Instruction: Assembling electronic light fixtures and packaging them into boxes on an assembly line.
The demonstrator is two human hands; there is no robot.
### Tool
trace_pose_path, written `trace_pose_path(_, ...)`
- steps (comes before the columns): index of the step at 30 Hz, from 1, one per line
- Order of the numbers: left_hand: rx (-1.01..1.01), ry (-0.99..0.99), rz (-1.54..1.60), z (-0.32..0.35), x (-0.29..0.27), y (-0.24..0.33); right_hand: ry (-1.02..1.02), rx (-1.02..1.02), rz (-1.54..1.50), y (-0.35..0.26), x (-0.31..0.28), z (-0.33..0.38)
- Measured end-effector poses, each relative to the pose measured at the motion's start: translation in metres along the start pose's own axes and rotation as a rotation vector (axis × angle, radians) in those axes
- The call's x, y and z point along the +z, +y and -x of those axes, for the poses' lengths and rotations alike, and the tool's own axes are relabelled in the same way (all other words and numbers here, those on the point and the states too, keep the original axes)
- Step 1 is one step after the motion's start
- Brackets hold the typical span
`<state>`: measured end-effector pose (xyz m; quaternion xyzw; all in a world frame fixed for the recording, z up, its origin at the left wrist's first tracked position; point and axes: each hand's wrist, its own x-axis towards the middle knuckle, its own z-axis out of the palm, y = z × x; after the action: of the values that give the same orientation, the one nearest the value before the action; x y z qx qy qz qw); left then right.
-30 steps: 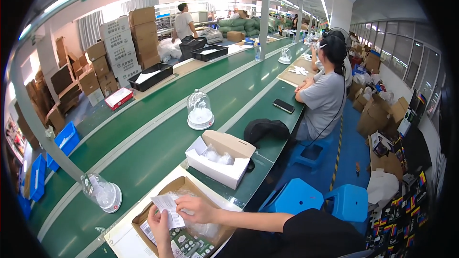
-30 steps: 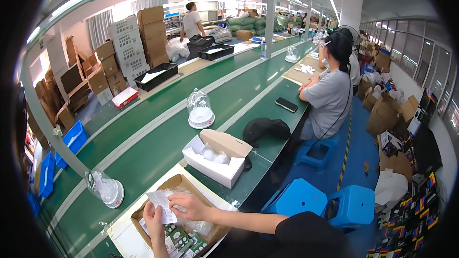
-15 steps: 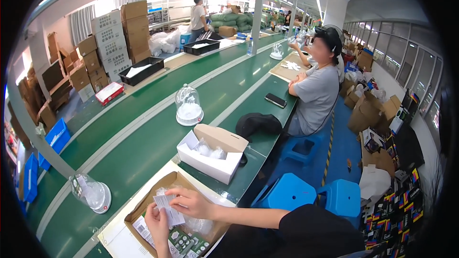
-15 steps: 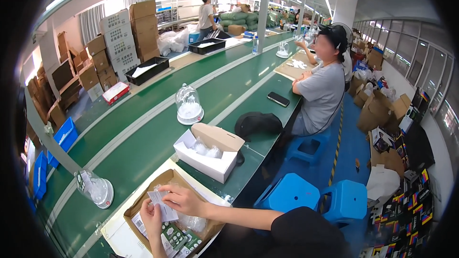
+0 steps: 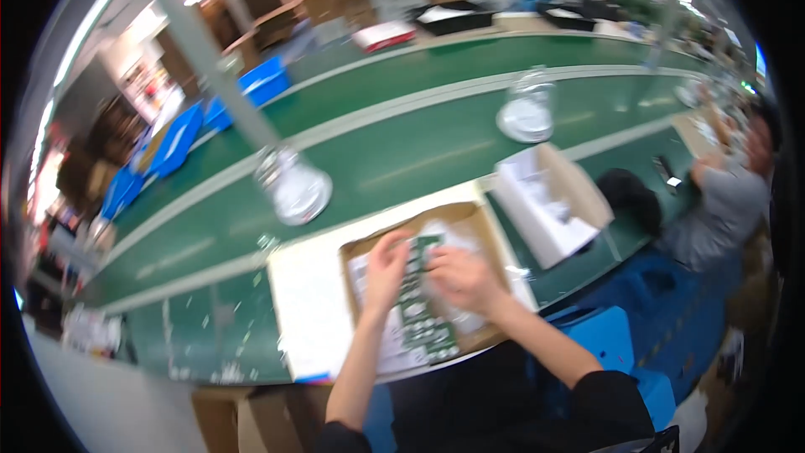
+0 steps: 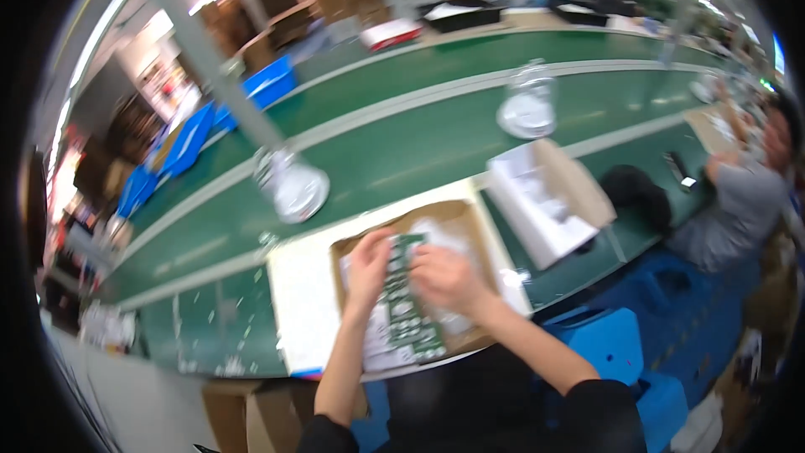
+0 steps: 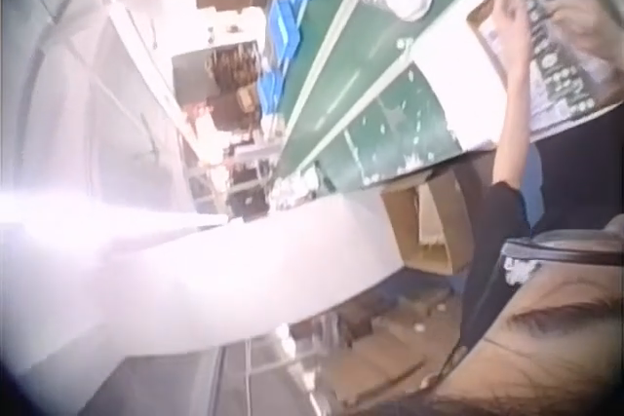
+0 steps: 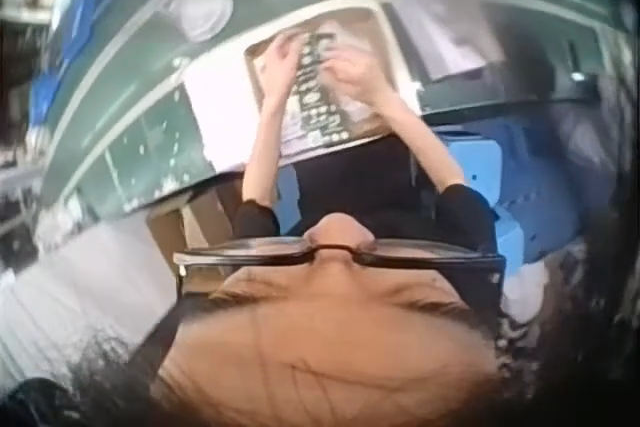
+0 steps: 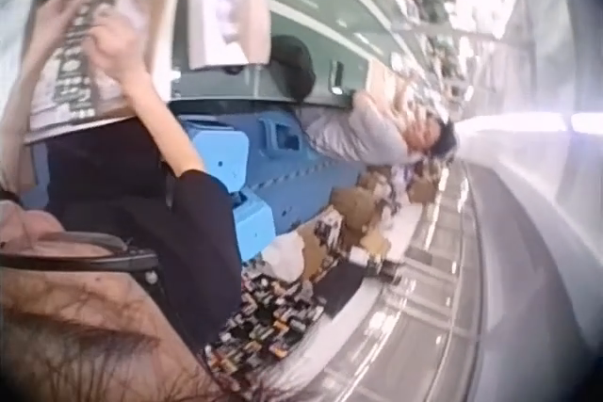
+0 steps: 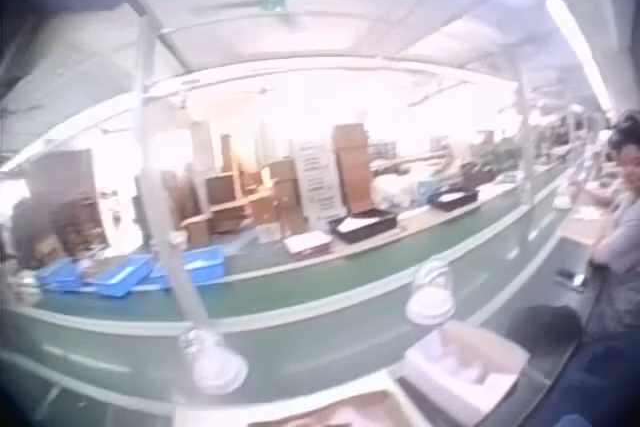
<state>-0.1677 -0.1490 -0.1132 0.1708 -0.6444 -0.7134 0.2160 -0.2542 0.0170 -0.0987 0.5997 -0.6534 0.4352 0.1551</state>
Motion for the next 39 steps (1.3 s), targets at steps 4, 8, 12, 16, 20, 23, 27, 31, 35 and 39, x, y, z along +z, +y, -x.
trace_pose_path(4,0.012,0.008,-0.04,-0.002,0.01,0.003,0.04,0.198,-0.197,0.004,0.009,0.005)
trace_pose_path(8,0.051,0.044,-0.072,0.006,0.011,0.001,0.2,0.447,-0.274,0.007,0.005,0.008)
trace_pose_path(12,0.061,0.053,-0.03,0.013,0.01,0.005,0.295,0.468,-0.276,0.01,0.0,0.007)
trace_pose_path(16,0.081,0.041,-0.059,0.011,0.027,0.01,0.25,0.525,-0.372,0.012,-0.008,0.01)
trace_pose_path(20,0.039,0.027,-0.077,0.012,0.026,0.01,0.238,0.497,-0.358,0.014,-0.007,0.009)
trace_pose_path(23,0.058,0.01,-0.081,0.012,0.026,0.017,0.235,0.493,-0.361,0.014,-0.005,0.007)
trace_pose_path(27,0.076,-0.023,-0.105,0.014,0.023,0.012,0.229,0.548,-0.389,0.013,-0.002,0.007)
trace_pose_path(31,0.077,-0.072,-0.075,0.013,0.02,0.007,0.232,0.531,-0.355,0.014,-0.003,0.006)
trace_pose_path(35,0.101,-0.067,-0.103,0.013,0.021,0.006,0.238,0.553,-0.351,0.013,-0.002,0.006)
trace_pose_path(39,0.105,-0.073,-0.16,0.011,0.027,0.01,0.244,0.539,-0.31,0.016,-0.006,0.007)
